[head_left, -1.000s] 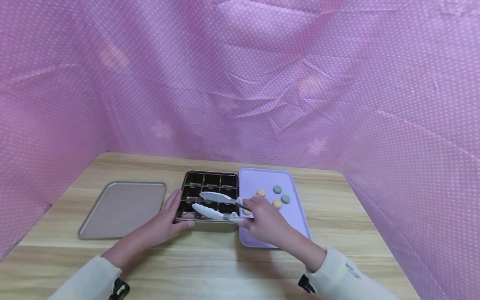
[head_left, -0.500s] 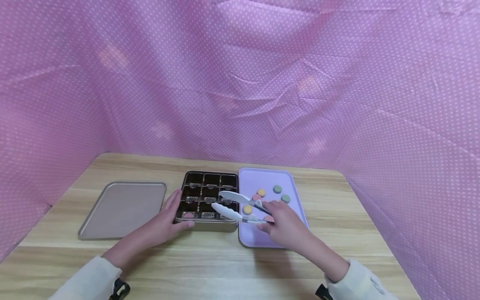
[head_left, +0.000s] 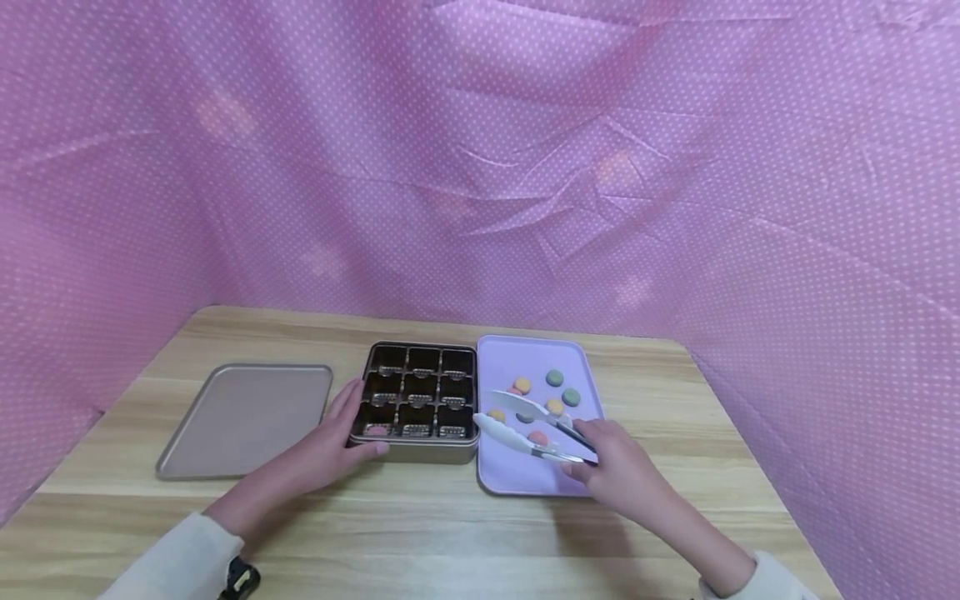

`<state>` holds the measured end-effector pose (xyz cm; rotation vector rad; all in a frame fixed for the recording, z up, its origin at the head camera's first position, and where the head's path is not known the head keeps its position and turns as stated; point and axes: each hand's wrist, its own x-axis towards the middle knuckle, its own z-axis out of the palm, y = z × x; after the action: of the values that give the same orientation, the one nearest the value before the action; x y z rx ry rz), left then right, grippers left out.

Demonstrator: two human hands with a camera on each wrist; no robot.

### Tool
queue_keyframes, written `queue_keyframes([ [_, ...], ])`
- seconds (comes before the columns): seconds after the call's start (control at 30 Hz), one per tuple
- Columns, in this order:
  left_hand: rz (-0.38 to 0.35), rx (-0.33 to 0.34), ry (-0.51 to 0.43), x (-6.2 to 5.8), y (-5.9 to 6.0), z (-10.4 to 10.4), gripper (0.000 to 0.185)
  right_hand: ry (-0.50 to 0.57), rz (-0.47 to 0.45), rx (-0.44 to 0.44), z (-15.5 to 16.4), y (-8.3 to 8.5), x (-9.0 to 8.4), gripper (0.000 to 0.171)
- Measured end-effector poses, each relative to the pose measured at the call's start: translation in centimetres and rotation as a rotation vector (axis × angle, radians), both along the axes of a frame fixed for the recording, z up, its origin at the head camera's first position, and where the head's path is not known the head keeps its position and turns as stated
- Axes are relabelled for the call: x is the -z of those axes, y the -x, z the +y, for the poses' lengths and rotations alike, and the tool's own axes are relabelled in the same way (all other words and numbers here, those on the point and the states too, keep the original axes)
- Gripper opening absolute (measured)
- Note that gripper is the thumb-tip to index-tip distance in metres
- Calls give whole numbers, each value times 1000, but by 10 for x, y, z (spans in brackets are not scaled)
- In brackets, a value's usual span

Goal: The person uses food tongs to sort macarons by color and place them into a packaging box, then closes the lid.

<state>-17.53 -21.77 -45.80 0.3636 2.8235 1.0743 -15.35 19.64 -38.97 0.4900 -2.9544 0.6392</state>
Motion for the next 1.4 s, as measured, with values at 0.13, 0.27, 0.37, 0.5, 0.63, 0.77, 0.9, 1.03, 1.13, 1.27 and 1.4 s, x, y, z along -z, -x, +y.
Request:
queue_keyframes([
  [0.13,3,0,-1,0,0,0,118,-10,36,10,13,-4,3,59],
  [0.27,6,-1,-3,-1,-1,0,118,-11,59,12,25,-8,5,56],
  [0.37,11,2,-3,-1,-1,0,118,1,63,18,33,-12,7,53],
  [0.5,4,-2,-7,-2,-1,1,118,23,69,34,45,-15,10,54],
  [0.63,-8,-9,-14,-3,-1,2,117,24,76,33,55,-18,15,54],
  [0.77,-15,-11,-15,-4,-1,2,117,12,84,41,64,-20,21,54],
  [0.9,-17,-10,-20,-3,0,3,117,12,69,52,69,-22,24,54],
  [1.03,-17,-12,-25,-3,0,2,117,29,39,69,72,-23,25,56],
  [1.13,-19,-11,-28,-3,0,2,117,29,33,73,74,-24,25,57],
  [1.27,-14,-7,-25,-2,-1,1,116,14,45,70,75,-25,26,57],
  [1.4,-3,-7,-18,0,-1,1,116,-2,49,67,75,-26,27,55],
])
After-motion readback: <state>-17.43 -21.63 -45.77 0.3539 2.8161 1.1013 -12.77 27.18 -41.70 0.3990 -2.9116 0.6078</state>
